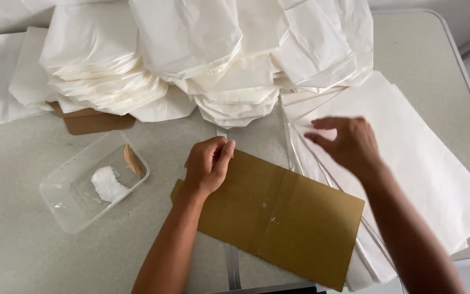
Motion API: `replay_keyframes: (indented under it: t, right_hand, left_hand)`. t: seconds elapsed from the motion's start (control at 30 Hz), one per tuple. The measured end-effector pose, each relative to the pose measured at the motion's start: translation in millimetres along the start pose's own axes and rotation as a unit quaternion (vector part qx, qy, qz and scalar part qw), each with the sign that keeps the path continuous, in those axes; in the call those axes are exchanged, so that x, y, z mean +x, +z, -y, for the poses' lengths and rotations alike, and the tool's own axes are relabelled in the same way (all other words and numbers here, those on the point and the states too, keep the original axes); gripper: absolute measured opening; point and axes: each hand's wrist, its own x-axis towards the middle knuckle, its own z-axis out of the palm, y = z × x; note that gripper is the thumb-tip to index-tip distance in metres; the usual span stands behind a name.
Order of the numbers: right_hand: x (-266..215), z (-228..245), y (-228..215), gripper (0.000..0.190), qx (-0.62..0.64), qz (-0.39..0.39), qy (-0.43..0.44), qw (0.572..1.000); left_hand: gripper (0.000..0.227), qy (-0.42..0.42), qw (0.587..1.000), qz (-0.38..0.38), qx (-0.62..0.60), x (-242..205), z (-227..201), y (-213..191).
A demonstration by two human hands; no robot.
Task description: The person folds a white sheet of paper on a cardboard template, creases the edges, and applies a white paste to secure the folds. The person repeats the folding process with another sheet, smoothing and pressing the paper into place.
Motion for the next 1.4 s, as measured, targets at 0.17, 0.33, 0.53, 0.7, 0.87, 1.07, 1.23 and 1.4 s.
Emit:
replay_keyframes:
  t: [0.17,0.33,0.53,0.7,0.87,1.07,1.23,1.4]
  right_hand:
    - [-39,-6,26,0.031,-0.044,-0.112,-0.044,0.992]
    - [-40,-19,45,0.01,-0.09,-0.159,-0.131,0.974]
    - [-39,-25,35,0.03,0.186,-0.122,-0.043,0.974]
    - [-39,-44,29,0.028,0.196,-0.085,0.021,0.977]
    - [-48,-32,10,0.024,0.162,-0.083,0.066,0.981]
    - [-51,-18,-4,0.019,0.282,-0.088,0.15,0.944]
    - [-56,-31,7,0.028,0.336,-0.138,0.153,0.919]
    - [-76,-12,6,0.021,0.372,-0.221,0.122,0.893]
  left_hand:
    - [0.042,0.009,0.999,0.001,0.043,-1,10,6]
    - [0.039,0.021,0.998,0.009,0.054,-2,-1,6]
    - [0.033,0.021,0.986,0.054,0.157,-5,-17,6]
    - [0.043,0.081,0.947,0.152,0.272,-5,-22,12]
    - [0.06,0.073,0.919,0.194,0.336,-5,-21,15]
    - [0.08,0.026,0.89,0.262,0.372,-1,-18,15]
    - [0.07,-0.005,0.887,0.328,0.325,-5,-54,-22]
    - [0.045,-0.135,0.909,0.311,0.244,-30,-87,-91]
